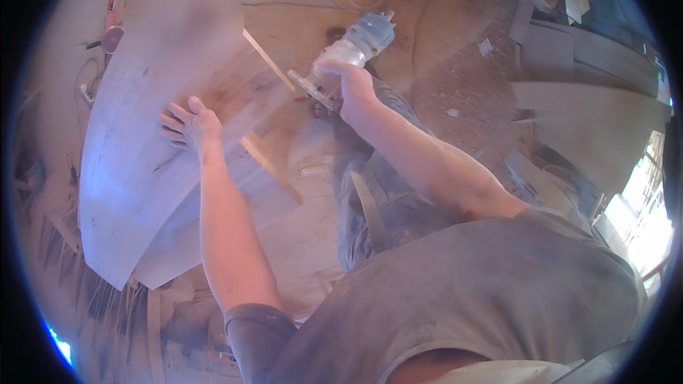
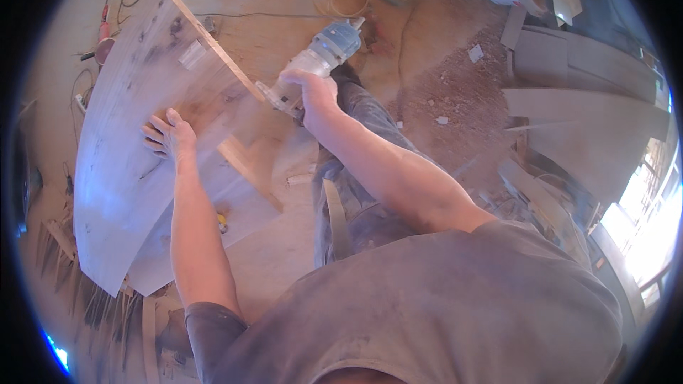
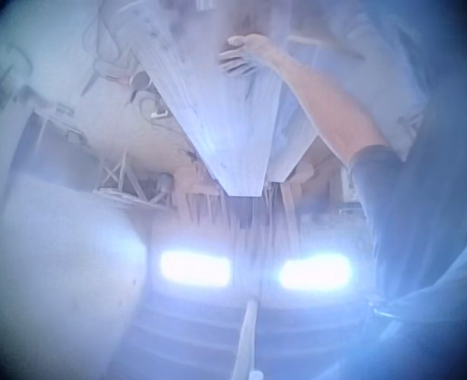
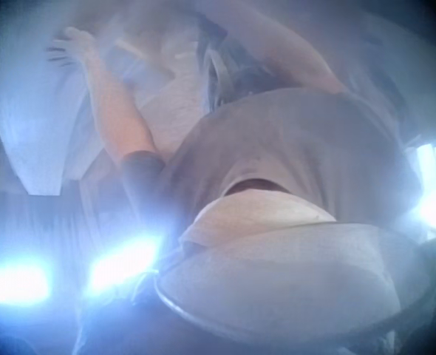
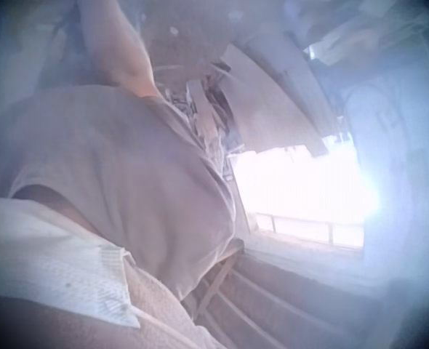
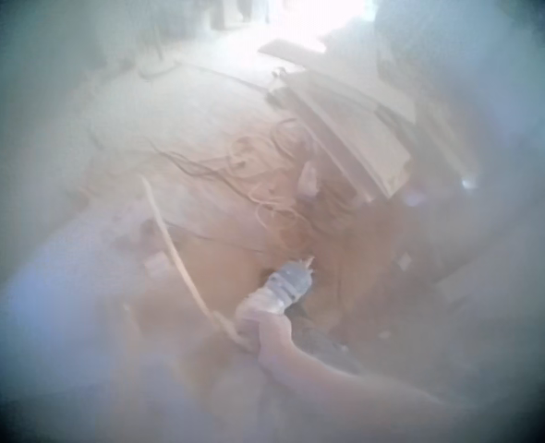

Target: The person uses a handheld router to trim the edge of a curved wooden board, moves the board, and then uses a circular power sander to smooth the surface of a wooden plank.

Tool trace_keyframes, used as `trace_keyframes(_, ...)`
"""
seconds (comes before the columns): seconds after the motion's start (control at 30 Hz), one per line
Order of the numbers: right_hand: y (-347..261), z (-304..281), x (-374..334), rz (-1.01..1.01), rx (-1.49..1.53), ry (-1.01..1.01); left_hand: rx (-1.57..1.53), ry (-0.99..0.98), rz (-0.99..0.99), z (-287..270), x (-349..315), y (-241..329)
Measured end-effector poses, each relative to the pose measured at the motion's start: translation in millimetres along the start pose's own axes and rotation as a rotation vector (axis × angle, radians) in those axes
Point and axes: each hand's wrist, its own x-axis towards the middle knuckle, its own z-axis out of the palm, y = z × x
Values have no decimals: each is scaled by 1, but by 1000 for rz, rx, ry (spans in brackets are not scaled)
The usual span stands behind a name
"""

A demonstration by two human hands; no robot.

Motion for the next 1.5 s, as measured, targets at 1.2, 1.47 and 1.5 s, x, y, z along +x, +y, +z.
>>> trace_keyframes(1.2,46,41,37,-16,-35,490,48,161,33,7,-13,7)
trace_keyframes(1.47,15,13,53,-52,133,205,50,132,44,11,1,-10)
trace_keyframes(1.5,10,9,55,-56,147,189,31,119,27,8,4,-5)
